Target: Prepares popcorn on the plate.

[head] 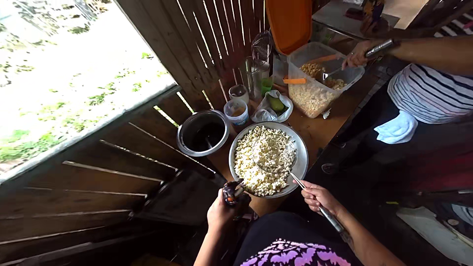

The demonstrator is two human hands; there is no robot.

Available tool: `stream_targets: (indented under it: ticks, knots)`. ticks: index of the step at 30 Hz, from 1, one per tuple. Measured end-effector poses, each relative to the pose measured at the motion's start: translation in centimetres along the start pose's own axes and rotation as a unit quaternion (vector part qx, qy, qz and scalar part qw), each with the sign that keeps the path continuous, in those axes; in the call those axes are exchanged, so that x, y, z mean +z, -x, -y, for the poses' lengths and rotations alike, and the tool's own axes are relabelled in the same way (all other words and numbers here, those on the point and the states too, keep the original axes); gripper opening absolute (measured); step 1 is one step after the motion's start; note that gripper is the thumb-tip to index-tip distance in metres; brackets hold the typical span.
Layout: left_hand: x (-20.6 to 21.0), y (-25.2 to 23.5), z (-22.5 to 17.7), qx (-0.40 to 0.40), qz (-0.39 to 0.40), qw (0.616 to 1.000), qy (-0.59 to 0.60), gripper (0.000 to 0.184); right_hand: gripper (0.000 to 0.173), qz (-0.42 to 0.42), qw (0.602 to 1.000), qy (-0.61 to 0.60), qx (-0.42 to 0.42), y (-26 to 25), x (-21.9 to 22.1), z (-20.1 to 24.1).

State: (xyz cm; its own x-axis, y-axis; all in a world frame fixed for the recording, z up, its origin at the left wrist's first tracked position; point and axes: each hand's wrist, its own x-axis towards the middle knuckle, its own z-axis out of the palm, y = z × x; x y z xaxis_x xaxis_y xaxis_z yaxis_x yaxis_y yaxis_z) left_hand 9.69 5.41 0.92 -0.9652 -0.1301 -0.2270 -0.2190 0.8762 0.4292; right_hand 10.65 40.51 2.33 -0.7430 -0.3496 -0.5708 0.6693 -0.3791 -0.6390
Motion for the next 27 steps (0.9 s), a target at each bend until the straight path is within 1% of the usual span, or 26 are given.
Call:
stream_targets:
  ticks: [5,8,11,14,18,20,21,24,26,27]
  knots:
    - [1.3,0.1,0.3,-0.004,-0.053,0.998,0.046,0.078,0.047,0.03,0.999,-0.014,-0.04,1.8,0.6,5.8]
    - [1.6,0.2,0.3,-0.004,-0.081,0.995,0.053,0.079,0.046,0.037,0.997,0.026,-0.06,2.2,1.0,10.3]
    - [1.6,0.1,0.0,-0.006,-0.101,0.993,0.058,0.079,0.044,0.024,0.995,0.054,-0.084,2.0,1.7,15.3]
    - [1.7,0.1,-0.1,-0.021,-0.119,0.991,0.064,0.086,0.039,0.024,0.992,0.062,-0.108,0.8,1.5,20.4]
    - [1.7,0.1,-0.9,-0.063,-0.136,0.985,0.086,0.094,0.036,0.027,0.982,0.075,-0.169,-2.7,-1.9,26.9]
    - [1.6,0.2,-1.3,-0.077,-0.134,0.983,0.095,0.097,0.035,0.019,0.975,0.101,-0.198,-3.6,-2.3,30.0]
    - [1.6,0.3,-1.3,-0.079,-0.136,0.983,0.099,0.098,0.034,-0.008,0.972,0.108,-0.207,-3.5,-1.2,31.3]
    - [1.6,0.6,-1.7,-0.083,-0.145,0.98,0.11,0.099,0.033,-0.163,0.953,0.093,-0.236,-3.1,3.5,34.5]
    - [1.8,0.8,-1.6,-0.093,-0.145,0.978,0.121,0.101,0.031,-0.237,0.929,0.139,-0.248,-3.4,4.2,35.8]
    - [1.8,0.9,-1.6,-0.097,-0.145,0.976,0.13,0.101,0.031,-0.275,0.911,0.188,-0.244,-3.7,4.1,36.2]
